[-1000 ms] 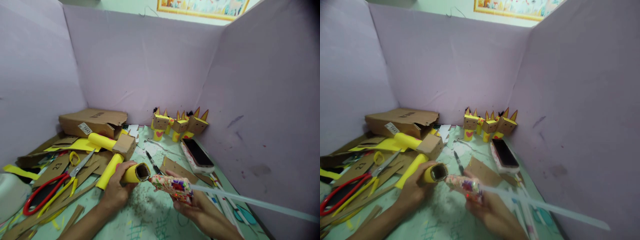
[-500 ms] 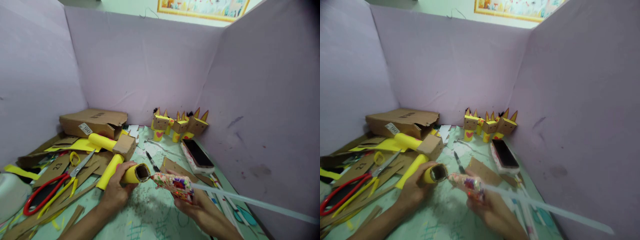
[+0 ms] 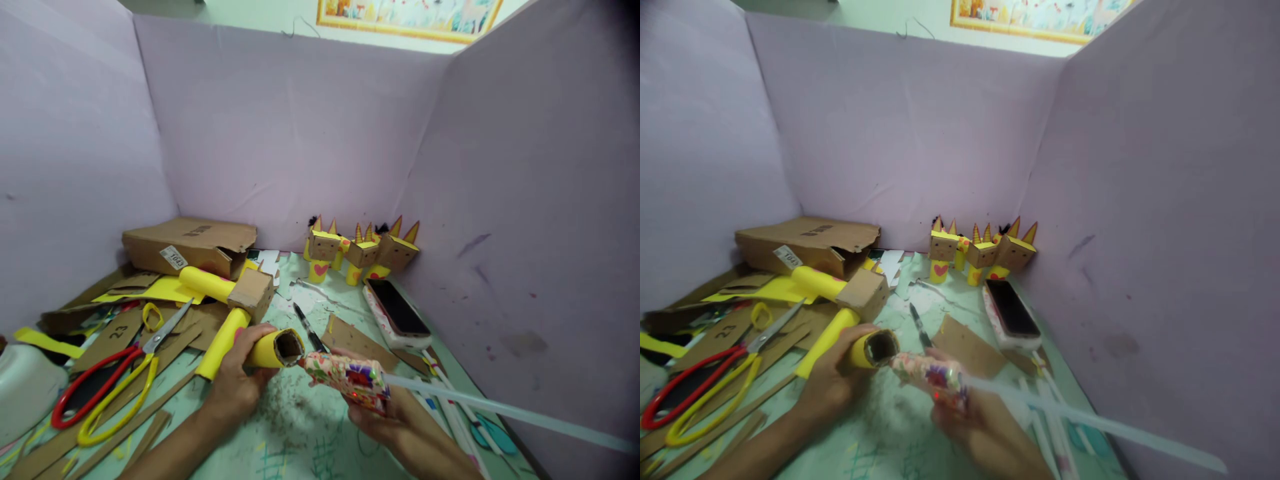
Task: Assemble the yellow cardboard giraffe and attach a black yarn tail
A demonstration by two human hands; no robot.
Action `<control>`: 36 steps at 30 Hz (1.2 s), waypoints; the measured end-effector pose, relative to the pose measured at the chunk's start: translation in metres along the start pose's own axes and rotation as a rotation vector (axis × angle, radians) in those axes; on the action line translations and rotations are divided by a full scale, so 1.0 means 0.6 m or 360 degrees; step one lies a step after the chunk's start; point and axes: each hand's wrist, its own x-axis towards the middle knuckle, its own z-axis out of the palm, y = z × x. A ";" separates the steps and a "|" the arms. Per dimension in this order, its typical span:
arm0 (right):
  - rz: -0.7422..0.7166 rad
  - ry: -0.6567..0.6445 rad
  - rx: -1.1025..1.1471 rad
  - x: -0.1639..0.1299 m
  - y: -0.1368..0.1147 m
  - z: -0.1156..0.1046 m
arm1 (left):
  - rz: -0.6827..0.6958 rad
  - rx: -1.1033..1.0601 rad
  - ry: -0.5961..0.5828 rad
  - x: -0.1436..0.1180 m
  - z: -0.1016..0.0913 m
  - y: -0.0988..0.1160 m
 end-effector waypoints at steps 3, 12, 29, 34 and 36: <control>0.0033 0.0024 0.0026 -0.001 -0.001 0.003 | -0.0007 -0.0001 -0.0012 -0.001 0.000 0.003; -0.0035 -0.0001 -0.0022 -0.005 0.006 0.006 | 0.0134 0.0008 0.0009 -0.005 0.000 0.008; 0.0029 0.0162 0.0131 -0.006 0.015 0.015 | 0.0497 0.0194 -0.0016 -0.008 0.000 -0.001; 0.0012 0.0150 0.0119 -0.005 0.007 0.015 | 0.0484 0.0174 -0.0021 -0.007 -0.001 0.000; -0.0034 0.0078 0.0129 -0.005 0.003 0.014 | 0.0493 0.0166 -0.0013 -0.007 0.000 0.000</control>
